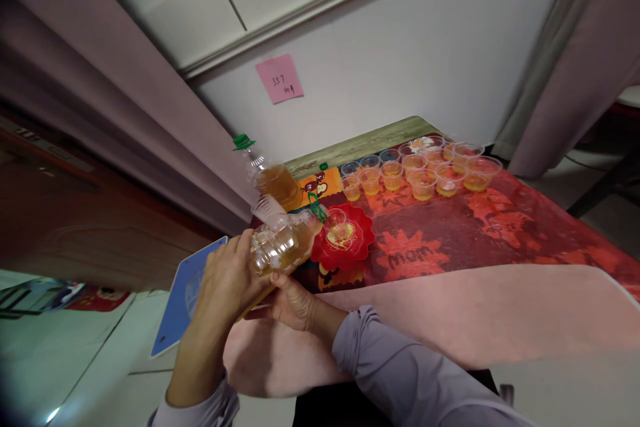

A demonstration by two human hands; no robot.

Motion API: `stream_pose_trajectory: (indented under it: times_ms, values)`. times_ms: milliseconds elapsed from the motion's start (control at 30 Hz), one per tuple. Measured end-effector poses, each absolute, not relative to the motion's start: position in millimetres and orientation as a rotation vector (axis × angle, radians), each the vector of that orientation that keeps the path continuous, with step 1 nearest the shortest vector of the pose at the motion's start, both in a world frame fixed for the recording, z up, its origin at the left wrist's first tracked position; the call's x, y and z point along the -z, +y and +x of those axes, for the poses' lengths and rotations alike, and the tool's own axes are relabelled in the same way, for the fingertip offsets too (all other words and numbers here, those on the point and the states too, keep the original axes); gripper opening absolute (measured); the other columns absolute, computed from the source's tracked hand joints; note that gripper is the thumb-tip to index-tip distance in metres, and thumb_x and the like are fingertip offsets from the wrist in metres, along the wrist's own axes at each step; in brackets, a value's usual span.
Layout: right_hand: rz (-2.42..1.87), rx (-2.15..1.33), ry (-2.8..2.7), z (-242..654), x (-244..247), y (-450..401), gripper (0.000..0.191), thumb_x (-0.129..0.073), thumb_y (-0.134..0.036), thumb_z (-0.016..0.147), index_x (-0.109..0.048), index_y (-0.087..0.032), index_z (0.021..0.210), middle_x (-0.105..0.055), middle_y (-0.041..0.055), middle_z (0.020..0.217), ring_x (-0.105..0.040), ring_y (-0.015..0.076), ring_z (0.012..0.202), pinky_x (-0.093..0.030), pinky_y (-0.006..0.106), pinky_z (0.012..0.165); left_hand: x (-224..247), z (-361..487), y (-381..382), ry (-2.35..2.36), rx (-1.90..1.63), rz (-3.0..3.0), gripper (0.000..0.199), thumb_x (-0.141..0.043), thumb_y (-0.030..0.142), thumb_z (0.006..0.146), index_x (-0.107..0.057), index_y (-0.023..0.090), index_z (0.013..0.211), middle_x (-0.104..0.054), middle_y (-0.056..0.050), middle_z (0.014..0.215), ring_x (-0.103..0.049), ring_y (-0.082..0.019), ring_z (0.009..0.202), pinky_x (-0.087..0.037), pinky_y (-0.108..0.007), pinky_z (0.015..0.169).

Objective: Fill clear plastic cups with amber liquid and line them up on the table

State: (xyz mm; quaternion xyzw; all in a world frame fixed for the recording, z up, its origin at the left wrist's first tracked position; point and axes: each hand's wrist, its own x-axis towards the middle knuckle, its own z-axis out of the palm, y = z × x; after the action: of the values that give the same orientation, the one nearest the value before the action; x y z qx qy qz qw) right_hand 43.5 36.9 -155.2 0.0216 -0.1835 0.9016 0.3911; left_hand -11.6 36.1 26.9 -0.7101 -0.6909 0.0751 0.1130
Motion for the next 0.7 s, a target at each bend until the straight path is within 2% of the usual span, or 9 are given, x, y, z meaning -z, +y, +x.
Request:
stream_pose_trajectory:
  times_ms: [200,433,700]
  values:
    - [0.052,-2.287,-0.489,44.3,154.7,36.5,0.065,-0.086,-0.076,0.075,-0.075,-0.023,0.11,-0.08,0.0094,0.118,-0.073,0.0275,0.107,-0.055,0.05,0.101,-26.1,-11.7,35.5,-2.002,-0.211,-2.084,0.065,-0.082,0.039,0.084,-0.056,0.011,0.137,-0.071,-0.019,0.129,-0.067,-0.039,0.119,-0.048,-0.047,0.099]
    - [0.019,-2.288,-0.498,42.3,157.7,36.9,0.064,-0.081,-0.075,0.083,-0.072,-0.022,0.118,-0.079,0.0107,0.117,-0.072,0.0284,0.11,-0.055,0.052,0.103,-26.2,-11.9,35.4,-2.015,-0.219,-2.09,0.066,-0.082,0.039,0.084,-0.056,0.01,0.137,-0.071,-0.019,0.127,-0.067,-0.039,0.118,-0.048,-0.047,0.098]
    - [0.027,-2.285,-0.499,42.4,157.6,36.8,0.068,-0.085,-0.077,0.075,-0.073,-0.023,0.115,-0.08,0.0096,0.117,-0.073,0.0273,0.107,-0.056,0.05,0.1,-23.2,-15.8,35.4,-1.978,-0.195,-2.1,0.064,-0.079,0.041,0.085,-0.054,0.013,0.137,-0.073,-0.018,0.123,-0.067,-0.038,0.114,-0.048,-0.046,0.094]
